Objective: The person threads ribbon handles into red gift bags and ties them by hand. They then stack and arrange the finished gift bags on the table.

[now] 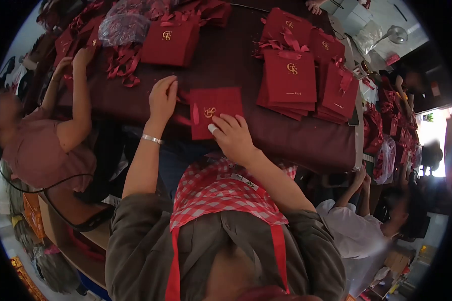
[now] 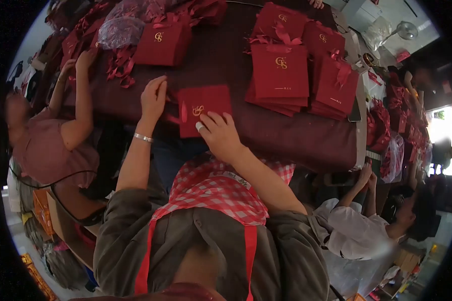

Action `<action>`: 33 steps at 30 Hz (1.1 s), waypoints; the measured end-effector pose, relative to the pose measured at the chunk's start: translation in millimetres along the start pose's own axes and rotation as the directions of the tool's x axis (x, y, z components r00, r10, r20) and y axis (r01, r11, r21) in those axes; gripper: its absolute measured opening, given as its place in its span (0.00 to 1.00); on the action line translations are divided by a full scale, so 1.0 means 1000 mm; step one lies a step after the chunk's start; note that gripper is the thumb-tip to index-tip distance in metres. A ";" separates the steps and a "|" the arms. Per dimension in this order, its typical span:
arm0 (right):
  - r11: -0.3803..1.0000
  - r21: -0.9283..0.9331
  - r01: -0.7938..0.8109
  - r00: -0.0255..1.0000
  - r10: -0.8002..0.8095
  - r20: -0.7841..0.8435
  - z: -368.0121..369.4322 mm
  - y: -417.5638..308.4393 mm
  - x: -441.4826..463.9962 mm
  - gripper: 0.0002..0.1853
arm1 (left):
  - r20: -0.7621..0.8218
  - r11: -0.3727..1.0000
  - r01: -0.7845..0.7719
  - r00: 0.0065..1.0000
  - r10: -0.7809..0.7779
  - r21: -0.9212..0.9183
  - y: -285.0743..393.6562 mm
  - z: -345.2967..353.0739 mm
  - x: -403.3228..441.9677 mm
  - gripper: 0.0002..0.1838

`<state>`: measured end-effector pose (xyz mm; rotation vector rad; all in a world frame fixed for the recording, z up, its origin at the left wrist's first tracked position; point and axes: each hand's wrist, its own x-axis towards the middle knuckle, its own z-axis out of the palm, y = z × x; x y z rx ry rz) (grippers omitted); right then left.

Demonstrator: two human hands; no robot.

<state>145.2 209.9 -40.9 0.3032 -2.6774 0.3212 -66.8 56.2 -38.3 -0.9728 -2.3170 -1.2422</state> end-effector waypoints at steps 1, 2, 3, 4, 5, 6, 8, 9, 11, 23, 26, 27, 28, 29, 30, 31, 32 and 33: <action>0.999 -0.006 0.044 0.998 -0.044 -0.047 -0.004 -0.002 -0.001 0.19 | -0.073 0.996 0.076 0.994 -0.080 -0.055 -0.003 -0.006 -0.001 0.10; 0.997 0.011 0.073 0.994 -0.071 -0.085 -0.009 -0.003 -0.003 0.15 | -0.093 0.980 0.157 0.981 -0.168 -0.119 -0.015 -0.010 -0.003 0.10; 0.998 0.000 0.065 0.994 -0.065 -0.093 -0.019 -0.004 0.004 0.15 | -0.107 0.954 0.238 0.960 -0.260 -0.182 -0.031 -0.012 -0.006 0.11; 0.994 0.066 0.086 0.982 -0.074 -0.171 -0.030 -0.006 0.012 0.14 | -0.104 0.887 0.299 0.929 -0.354 -0.352 -0.040 -0.014 -0.006 0.12; 0.985 0.131 0.113 0.966 -0.078 -0.247 -0.042 -0.007 0.020 0.13 | -0.082 0.787 0.349 0.891 -0.448 -0.509 -0.049 -0.015 -0.008 0.13; 0.977 0.153 0.148 0.932 -0.086 -0.352 -0.057 -0.001 0.033 0.12 | -0.087 0.786 0.341 0.892 -0.444 -0.515 -0.045 -0.019 -0.008 0.14; 0.982 0.181 0.044 0.863 0.054 -0.502 -0.088 0.017 0.051 0.14 | -0.078 0.781 0.354 0.888 -0.454 -0.515 -0.053 -0.013 -0.012 0.14; 0.976 0.207 -0.068 0.811 0.175 -0.559 -0.108 0.026 0.056 0.15 | -0.081 0.778 0.363 0.881 -0.465 -0.513 -0.057 -0.012 -0.011 0.13; 0.921 0.271 -0.279 0.625 0.389 -0.677 -0.137 0.055 0.060 0.15 | -0.133 0.900 0.337 0.914 -0.384 -0.278 -0.044 -0.013 -0.011 0.13; 0.644 -0.142 -0.752 0.606 0.590 -0.533 -0.106 0.157 0.023 0.21 | -0.210 0.979 0.203 0.957 -0.201 -0.011 -0.010 -0.011 -0.008 0.08; 0.649 -0.205 -0.733 0.638 0.550 -0.539 -0.103 0.156 0.023 0.17 | -0.222 0.987 0.158 0.963 -0.152 0.009 -0.008 -0.011 -0.007 0.07; 0.669 -0.202 -0.716 0.649 0.529 -0.547 -0.102 0.156 0.023 0.14 | -0.220 0.988 0.156 0.964 -0.148 0.021 -0.007 -0.011 -0.007 0.07; 0.676 -0.202 -0.708 0.655 0.523 -0.546 -0.100 0.157 0.021 0.14 | -0.216 0.987 0.156 0.966 -0.145 0.035 -0.006 -0.012 -0.008 0.07; 0.682 -0.226 -0.696 0.674 0.510 -0.534 -0.098 0.158 0.020 0.12 | -0.225 0.986 0.162 0.963 -0.150 0.037 -0.006 -0.012 -0.008 0.07; 0.687 -0.250 -0.683 0.693 0.499 -0.521 -0.097 0.158 0.018 0.10 | -0.223 0.987 0.156 0.964 -0.143 0.044 -0.006 -0.012 -0.008 0.07; 0.694 -0.250 -0.675 0.698 0.493 -0.519 -0.097 0.158 0.017 0.10 | -0.222 0.987 0.150 0.966 -0.135 0.051 -0.006 -0.012 -0.007 0.07; 0.690 -0.252 -0.679 0.692 0.487 -0.532 -0.096 0.157 0.016 0.09 | -0.232 0.986 0.155 0.963 -0.139 0.055 -0.005 -0.010 -0.007 0.07; 0.691 -0.252 -0.678 0.690 0.478 -0.544 -0.096 0.156 0.016 0.09 | -0.221 0.987 0.152 0.966 -0.138 0.050 -0.005 -0.010 -0.008 0.06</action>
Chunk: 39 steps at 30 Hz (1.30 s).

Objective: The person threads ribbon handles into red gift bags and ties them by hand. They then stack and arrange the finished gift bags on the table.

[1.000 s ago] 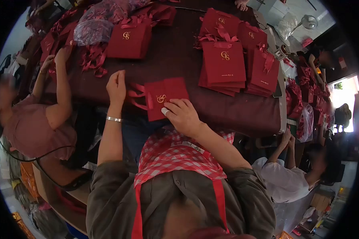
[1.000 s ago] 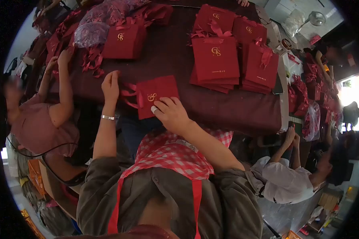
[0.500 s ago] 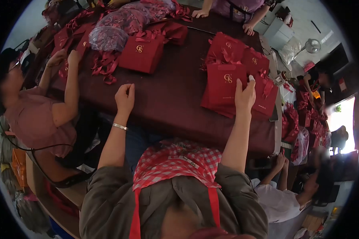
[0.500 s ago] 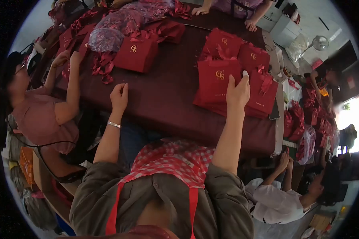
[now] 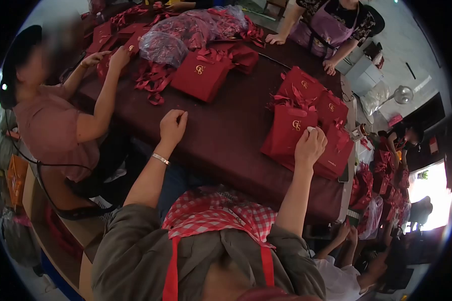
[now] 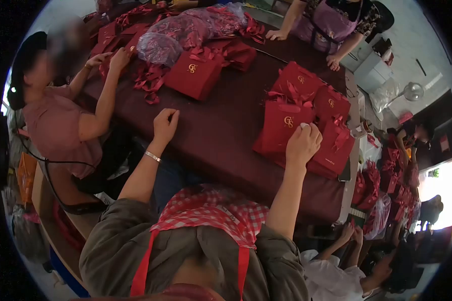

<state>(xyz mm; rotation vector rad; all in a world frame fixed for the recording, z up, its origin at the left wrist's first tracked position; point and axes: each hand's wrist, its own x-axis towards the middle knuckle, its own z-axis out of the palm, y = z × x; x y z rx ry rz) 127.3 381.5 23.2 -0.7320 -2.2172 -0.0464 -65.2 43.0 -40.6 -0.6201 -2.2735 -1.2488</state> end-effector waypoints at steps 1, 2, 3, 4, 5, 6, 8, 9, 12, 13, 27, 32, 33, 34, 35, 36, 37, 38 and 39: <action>0.999 0.022 0.025 0.999 -0.025 -0.022 -0.002 0.000 -0.001 0.08 | 0.004 1.000 0.001 1.000 -0.001 0.002 -0.001 -0.002 0.000 0.06; 0.999 0.015 0.037 0.999 -0.036 -0.038 -0.002 -0.001 -0.002 0.08 | -0.036 0.999 -0.040 0.999 0.040 -0.005 -0.002 -0.001 0.000 0.05; 0.999 0.008 0.048 0.997 -0.048 -0.054 -0.002 0.000 -0.003 0.08 | -0.037 0.999 -0.036 0.999 0.036 0.008 -0.002 -0.001 0.001 0.05; 0.998 0.024 0.055 0.995 -0.053 -0.082 0.000 0.000 -0.005 0.09 | -0.033 0.999 -0.032 0.999 0.033 0.017 0.002 -0.003 0.001 0.05; 0.996 0.040 0.075 0.994 -0.071 -0.080 0.000 0.001 -0.005 0.09 | -0.014 1.000 0.000 1.000 0.001 0.021 0.005 -0.005 0.000 0.05; 0.996 0.036 0.081 0.993 -0.078 -0.087 0.000 0.003 -0.006 0.09 | -0.030 0.999 0.012 0.999 -0.011 0.031 0.006 -0.004 0.000 0.05; 0.998 0.018 0.058 0.997 -0.057 -0.047 -0.002 0.002 -0.007 0.10 | -0.030 0.999 -0.022 0.999 0.023 0.045 0.002 -0.003 0.000 0.06; 0.997 0.033 0.076 0.996 -0.074 -0.041 -0.003 0.001 -0.009 0.10 | -0.036 1.000 -0.008 0.999 0.009 0.024 0.001 -0.002 -0.001 0.06; 0.997 0.007 0.074 0.997 -0.074 0.001 -0.003 0.002 -0.012 0.12 | -0.053 0.999 -0.049 0.997 0.050 0.017 0.001 -0.003 -0.001 0.06; 0.997 0.011 0.080 0.997 -0.080 -0.004 -0.004 0.002 -0.013 0.12 | -0.062 0.999 -0.049 0.997 0.050 0.019 0.002 -0.004 -0.001 0.06; 0.976 0.123 0.181 0.983 -0.176 -0.052 -0.013 -0.003 -0.031 0.15 | -0.025 0.999 0.022 0.999 -0.022 0.027 0.006 -0.003 0.000 0.06; 0.962 0.197 0.188 0.981 -0.175 -0.085 -0.031 -0.015 -0.038 0.14 | 0.348 0.995 0.099 0.933 -0.092 -0.004 0.040 0.026 0.017 0.28; 0.956 0.214 0.198 0.979 -0.185 -0.082 -0.035 -0.017 -0.041 0.14 | 0.417 0.995 0.102 0.904 -0.092 -0.002 0.055 0.037 0.026 0.31; 0.951 0.230 0.207 0.978 -0.197 -0.063 -0.041 -0.021 -0.043 0.13 | 0.484 0.994 0.107 0.870 -0.094 0.000 0.069 0.050 0.035 0.34; 0.949 0.235 0.212 0.977 -0.204 -0.058 -0.043 -0.022 -0.045 0.13 | 0.532 0.993 0.107 0.844 -0.064 -0.051 0.067 0.076 0.042 0.39; 0.946 0.239 0.218 0.976 -0.213 -0.047 -0.047 -0.023 -0.048 0.13 | 0.532 0.993 0.102 0.845 -0.054 -0.062 0.067 0.105 0.051 0.39; 0.942 0.248 0.227 0.974 -0.225 -0.038 -0.050 -0.022 -0.050 0.13 | 0.579 0.979 0.190 0.808 -0.112 -0.076 0.068 0.133 0.061 0.41; 0.944 0.239 0.228 0.974 -0.223 -0.045 -0.054 -0.022 -0.053 0.13 | 0.623 0.958 0.272 0.765 -0.162 -0.086 0.070 0.149 0.074 0.42; 0.942 0.246 0.229 0.973 -0.230 -0.027 -0.058 -0.021 -0.056 0.13 | 0.622 0.959 0.267 0.768 -0.150 -0.099 0.074 0.154 0.087 0.42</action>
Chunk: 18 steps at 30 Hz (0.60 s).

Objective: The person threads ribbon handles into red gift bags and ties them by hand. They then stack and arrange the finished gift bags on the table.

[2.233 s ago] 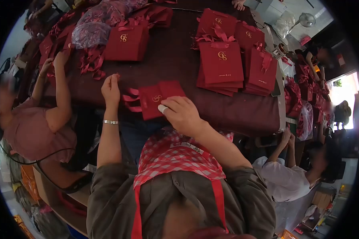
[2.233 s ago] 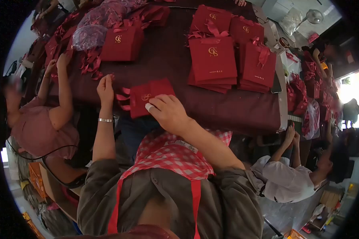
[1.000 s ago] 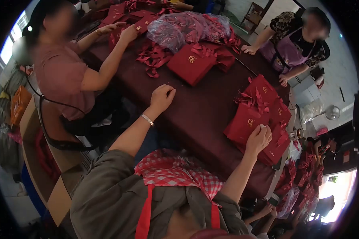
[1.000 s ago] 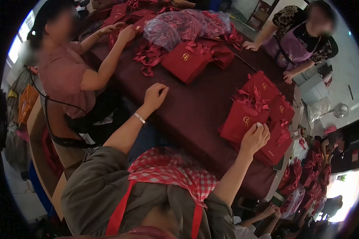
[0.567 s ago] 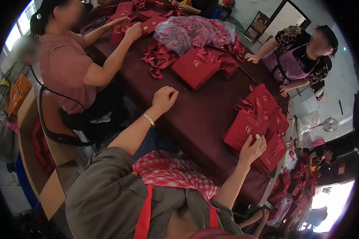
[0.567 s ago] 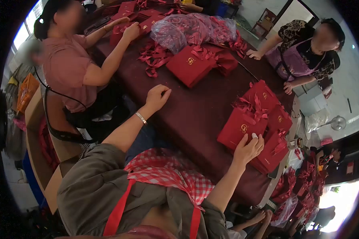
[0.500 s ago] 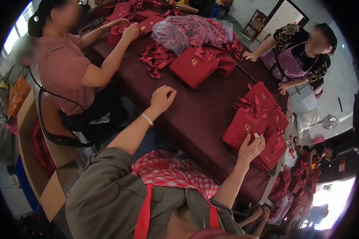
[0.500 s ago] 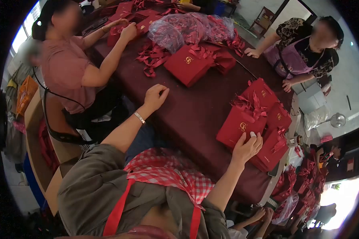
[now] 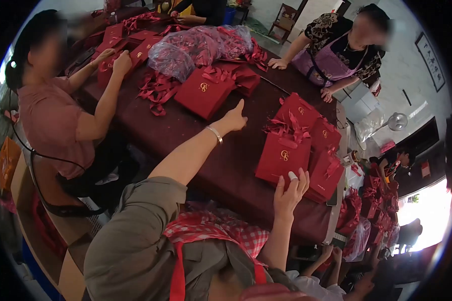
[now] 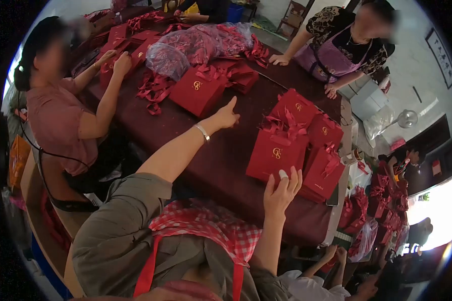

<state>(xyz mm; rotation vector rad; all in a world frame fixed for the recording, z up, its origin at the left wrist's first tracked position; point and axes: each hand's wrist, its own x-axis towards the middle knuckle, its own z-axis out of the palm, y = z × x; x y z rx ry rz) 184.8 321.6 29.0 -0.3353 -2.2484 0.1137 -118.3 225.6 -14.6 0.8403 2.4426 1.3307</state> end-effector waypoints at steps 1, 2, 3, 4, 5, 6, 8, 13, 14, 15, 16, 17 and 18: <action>1.000 0.006 0.002 1.000 -0.002 0.023 -0.004 0.000 -0.003 0.13 | 0.032 0.986 0.094 0.995 -0.091 -0.135 0.010 -0.002 0.009 0.43; 1.000 0.021 -0.002 1.000 0.002 0.028 -0.006 0.002 -0.008 0.13 | 0.080 0.946 0.194 0.981 -0.179 -0.261 0.018 -0.004 0.017 0.44; 1.000 0.012 -0.006 1.000 0.006 0.031 -0.010 0.003 -0.011 0.13 | 0.094 0.941 0.230 0.973 -0.213 -0.248 0.024 -0.006 0.019 0.43; 1.000 0.009 -0.015 0.999 0.015 0.046 -0.013 0.004 -0.015 0.13 | 0.107 0.936 0.266 0.963 -0.248 -0.230 0.026 -0.010 0.019 0.43; 1.000 0.009 -0.029 0.997 0.029 0.065 -0.016 0.005 -0.020 0.13 | 0.110 0.941 0.248 0.967 -0.229 -0.229 0.017 -0.006 0.022 0.44; 0.999 0.007 -0.043 0.997 0.042 0.070 -0.017 0.006 -0.023 0.13 | 0.122 0.942 0.254 0.965 -0.232 -0.221 0.017 -0.004 0.018 0.44; 0.998 0.059 -0.014 0.998 0.011 0.055 -0.015 0.005 -0.027 0.12 | 0.185 0.926 0.296 0.949 -0.257 -0.235 0.024 -0.007 0.005 0.43; 0.952 0.296 0.075 0.994 -0.094 0.051 -0.008 -0.021 -0.026 0.08 | 0.204 0.927 0.137 0.977 -0.067 -0.349 0.005 -0.003 -0.033 0.33; 0.920 0.379 0.095 0.990 -0.129 0.064 -0.002 -0.026 -0.028 0.08 | 0.247 0.926 0.071 0.969 0.025 -0.371 0.000 -0.004 -0.045 0.29; 0.885 0.446 0.136 0.981 -0.182 0.063 0.006 -0.035 -0.030 0.09 | 0.249 0.941 0.033 0.967 0.055 -0.337 -0.006 -0.006 -0.061 0.25; 0.849 0.511 0.137 0.968 -0.224 0.113 0.013 -0.044 -0.034 0.09 | 0.249 0.952 -0.002 0.965 0.082 -0.307 -0.013 -0.008 -0.079 0.22; 0.807 0.576 0.132 0.950 -0.269 0.160 0.020 -0.053 -0.038 0.10 | 0.151 0.972 -0.122 0.977 0.154 -0.200 -0.017 -0.013 -0.100 0.20; 0.788 0.605 0.115 0.931 -0.299 0.211 0.027 -0.059 -0.046 0.11 | 0.059 0.971 -0.228 0.971 0.233 -0.077 -0.018 -0.021 -0.121 0.18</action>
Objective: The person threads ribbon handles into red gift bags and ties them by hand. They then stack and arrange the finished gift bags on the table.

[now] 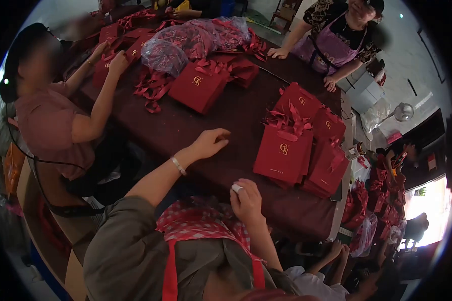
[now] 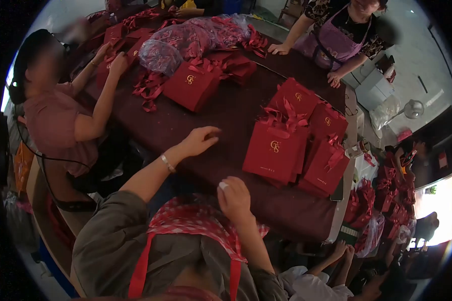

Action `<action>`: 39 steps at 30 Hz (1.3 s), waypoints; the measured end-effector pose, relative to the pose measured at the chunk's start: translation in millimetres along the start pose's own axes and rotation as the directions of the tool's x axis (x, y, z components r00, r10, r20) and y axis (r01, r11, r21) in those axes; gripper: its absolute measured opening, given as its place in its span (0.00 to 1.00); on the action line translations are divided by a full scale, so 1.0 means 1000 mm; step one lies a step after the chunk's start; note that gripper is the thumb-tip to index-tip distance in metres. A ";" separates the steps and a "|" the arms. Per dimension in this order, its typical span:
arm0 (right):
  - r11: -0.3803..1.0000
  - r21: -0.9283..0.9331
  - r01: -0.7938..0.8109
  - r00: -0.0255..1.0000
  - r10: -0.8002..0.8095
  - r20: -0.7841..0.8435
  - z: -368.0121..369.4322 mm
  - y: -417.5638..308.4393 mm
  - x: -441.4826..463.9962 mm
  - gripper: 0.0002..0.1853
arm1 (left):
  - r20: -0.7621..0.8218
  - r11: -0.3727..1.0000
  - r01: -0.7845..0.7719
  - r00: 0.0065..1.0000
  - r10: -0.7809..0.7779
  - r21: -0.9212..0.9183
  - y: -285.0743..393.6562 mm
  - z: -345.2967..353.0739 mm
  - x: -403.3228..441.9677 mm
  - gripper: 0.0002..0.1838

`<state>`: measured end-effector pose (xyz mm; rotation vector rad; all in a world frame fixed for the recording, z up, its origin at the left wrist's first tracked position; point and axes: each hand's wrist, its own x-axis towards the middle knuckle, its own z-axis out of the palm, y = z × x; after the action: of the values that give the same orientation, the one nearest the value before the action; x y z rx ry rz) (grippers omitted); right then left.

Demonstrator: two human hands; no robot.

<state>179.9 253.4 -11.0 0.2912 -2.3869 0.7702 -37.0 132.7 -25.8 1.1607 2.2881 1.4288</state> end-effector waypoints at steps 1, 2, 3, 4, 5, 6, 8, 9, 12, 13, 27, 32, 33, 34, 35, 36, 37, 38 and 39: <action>1.000 0.009 0.004 1.000 -0.004 0.008 0.008 -0.004 0.001 0.11 | -0.008 1.000 0.011 1.000 -0.011 0.001 0.002 -0.006 -0.019 0.18; 1.000 -0.004 -0.011 0.998 0.011 0.063 0.016 -0.007 0.004 0.13 | -0.084 0.999 0.029 0.996 -0.025 0.047 0.005 -0.012 -0.037 0.17; 1.000 -0.018 -0.024 0.993 0.026 0.114 0.021 -0.008 0.006 0.14 | -0.159 0.994 0.049 0.987 -0.033 0.093 0.006 -0.018 -0.053 0.17; 0.998 -0.049 -0.024 0.982 0.032 0.184 0.027 -0.005 0.004 0.19 | -0.162 0.993 0.059 0.986 -0.043 0.097 0.006 -0.022 -0.071 0.17; 0.999 -0.039 -0.023 0.982 0.030 0.188 0.030 -0.005 0.006 0.19 | -0.307 0.933 0.071 0.951 0.043 0.352 0.006 -0.024 -0.088 0.18; 0.996 -0.089 0.004 0.969 0.019 0.247 0.033 -0.004 0.010 0.21 | -0.412 0.806 0.119 0.896 0.165 0.581 0.007 -0.025 -0.102 0.20; 0.992 -0.120 0.029 0.954 0.008 0.298 0.041 -0.002 0.019 0.24 | -0.427 0.761 0.229 0.902 0.069 0.607 0.000 -0.019 -0.128 0.21; 0.992 -0.113 0.055 0.938 -0.012 0.347 0.045 0.001 0.024 0.25 | -0.448 0.711 0.329 0.894 -0.022 0.622 -0.007 -0.017 -0.136 0.23; 0.989 -0.111 0.095 0.916 -0.043 0.400 0.050 0.002 0.033 0.28 | -0.426 0.702 0.260 0.902 0.068 0.663 -0.033 -0.013 -0.142 0.26; 0.985 -0.131 0.110 0.914 -0.048 0.404 0.051 0.002 0.034 0.28 | -0.426 0.698 0.264 0.903 0.065 0.666 -0.038 -0.010 -0.142 0.26; 0.992 0.120 0.022 0.907 -0.071 0.416 0.046 0.011 0.035 0.25 | -0.448 0.671 0.230 0.878 0.170 0.705 -0.045 -0.008 -0.136 0.28; 0.981 0.195 -0.013 0.902 -0.072 0.425 0.042 0.012 0.035 0.20 | -0.434 0.644 0.212 0.877 0.207 0.735 -0.048 -0.007 -0.139 0.28; 0.981 0.194 -0.008 0.906 -0.075 0.417 0.042 0.012 0.035 0.20 | -0.433 0.641 0.207 0.875 0.216 0.739 -0.048 -0.008 -0.140 0.28; 0.980 0.197 -0.006 0.906 -0.079 0.416 0.042 0.012 0.034 0.20 | -0.436 0.647 0.221 0.879 0.191 0.730 -0.047 -0.007 -0.142 0.28; 0.981 0.196 -0.004 0.908 -0.079 0.412 0.041 0.012 0.034 0.20 | -0.437 0.654 0.230 0.883 0.171 0.721 -0.045 -0.007 -0.140 0.28; 0.983 0.184 -0.004 0.915 -0.071 0.397 0.042 0.013 0.036 0.20 | -0.426 0.655 0.210 0.885 0.189 0.726 -0.045 -0.007 -0.139 0.28; 0.981 0.192 0.001 0.911 -0.080 0.405 0.041 0.014 0.036 0.20 | -0.435 0.659 0.210 0.878 0.197 0.722 -0.046 -0.007 -0.139 0.28; 0.980 0.198 -0.007 0.907 -0.077 0.414 0.041 0.013 0.033 0.20 | -0.435 0.666 0.204 0.878 0.200 0.717 -0.046 -0.007 -0.138 0.28; 0.983 0.179 -0.036 0.916 -0.039 0.400 0.040 0.012 0.031 0.20 | -0.437 0.679 0.206 0.880 0.186 0.705 -0.044 -0.007 -0.137 0.28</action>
<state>131.7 238.7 -24.1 0.5772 -2.6976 1.0136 28.0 21.1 -89.0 1.0029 3.4224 0.8038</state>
